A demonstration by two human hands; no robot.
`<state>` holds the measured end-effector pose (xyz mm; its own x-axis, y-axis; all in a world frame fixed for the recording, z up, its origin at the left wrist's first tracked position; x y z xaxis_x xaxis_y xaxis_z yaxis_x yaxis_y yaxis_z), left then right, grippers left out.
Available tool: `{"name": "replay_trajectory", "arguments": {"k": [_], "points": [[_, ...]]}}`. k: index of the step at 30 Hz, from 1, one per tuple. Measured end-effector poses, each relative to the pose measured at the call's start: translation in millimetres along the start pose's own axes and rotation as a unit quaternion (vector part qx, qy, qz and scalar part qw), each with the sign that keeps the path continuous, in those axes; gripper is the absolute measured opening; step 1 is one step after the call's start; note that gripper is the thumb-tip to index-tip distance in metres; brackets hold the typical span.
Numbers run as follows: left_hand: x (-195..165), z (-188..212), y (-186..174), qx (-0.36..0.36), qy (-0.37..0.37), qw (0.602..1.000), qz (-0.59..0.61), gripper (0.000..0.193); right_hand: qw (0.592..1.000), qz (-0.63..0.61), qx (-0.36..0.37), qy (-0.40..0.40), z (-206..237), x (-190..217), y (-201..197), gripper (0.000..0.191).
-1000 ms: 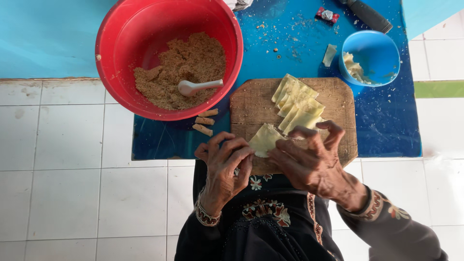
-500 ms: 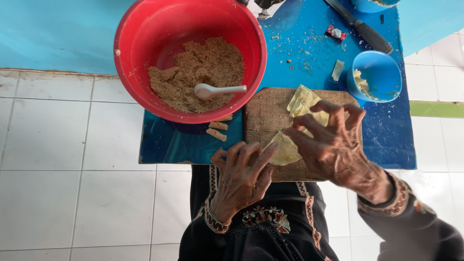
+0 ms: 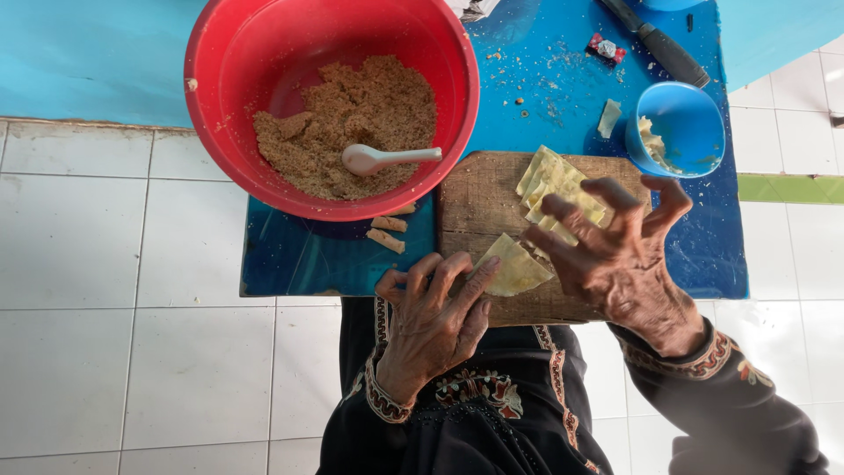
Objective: The person sits at a table folding square pastry wrappers into filled triangles. They take a wrapper, spoon a brown filling from a red bowl onto it, fold the wrapper over the filling, press the edges closed, and set the folded pastry on the cutting board with the others.
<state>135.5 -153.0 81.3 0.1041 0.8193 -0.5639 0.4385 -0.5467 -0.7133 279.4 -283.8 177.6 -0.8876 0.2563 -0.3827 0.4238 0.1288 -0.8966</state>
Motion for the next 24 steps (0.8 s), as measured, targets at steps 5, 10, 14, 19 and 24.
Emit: {"name": "replay_trajectory", "arguments": {"k": [5,10,14,19,24], "points": [[-1,-2,0,0.004,-0.001,1.000,-0.006,0.046,0.991,-0.126,0.039,0.031,-1,-6,-2,0.038],[-3,-4,0,0.008,-0.006,1.000,-0.011,0.047,0.989,-0.128,0.062,0.030,1,14,4,0.048],[-3,-3,-1,0.014,-0.010,1.000,-0.018,0.049,0.996,-0.074,0.056,0.016,6,21,6,0.048],[-3,-2,-2,0.020,-0.009,1.000,-0.010,0.049,0.998,0.002,0.059,0.001,15,24,-1,0.044],[-4,-3,-3,0.016,-0.005,1.000,-0.008,0.049,0.998,0.022,0.037,0.034,13,16,0,0.025]]}}
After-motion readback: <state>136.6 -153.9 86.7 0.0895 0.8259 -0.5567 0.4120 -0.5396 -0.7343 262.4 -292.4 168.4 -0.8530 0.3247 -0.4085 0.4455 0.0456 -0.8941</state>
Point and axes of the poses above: each hand's wrist, its own z-axis away from the middle knuckle, its own y-axis out of the palm, x = y × z, the point moved 4 cm from there along -z, towards the middle knuckle, and after that the axes turned 9 degrees about x, right-handed, at the moved point
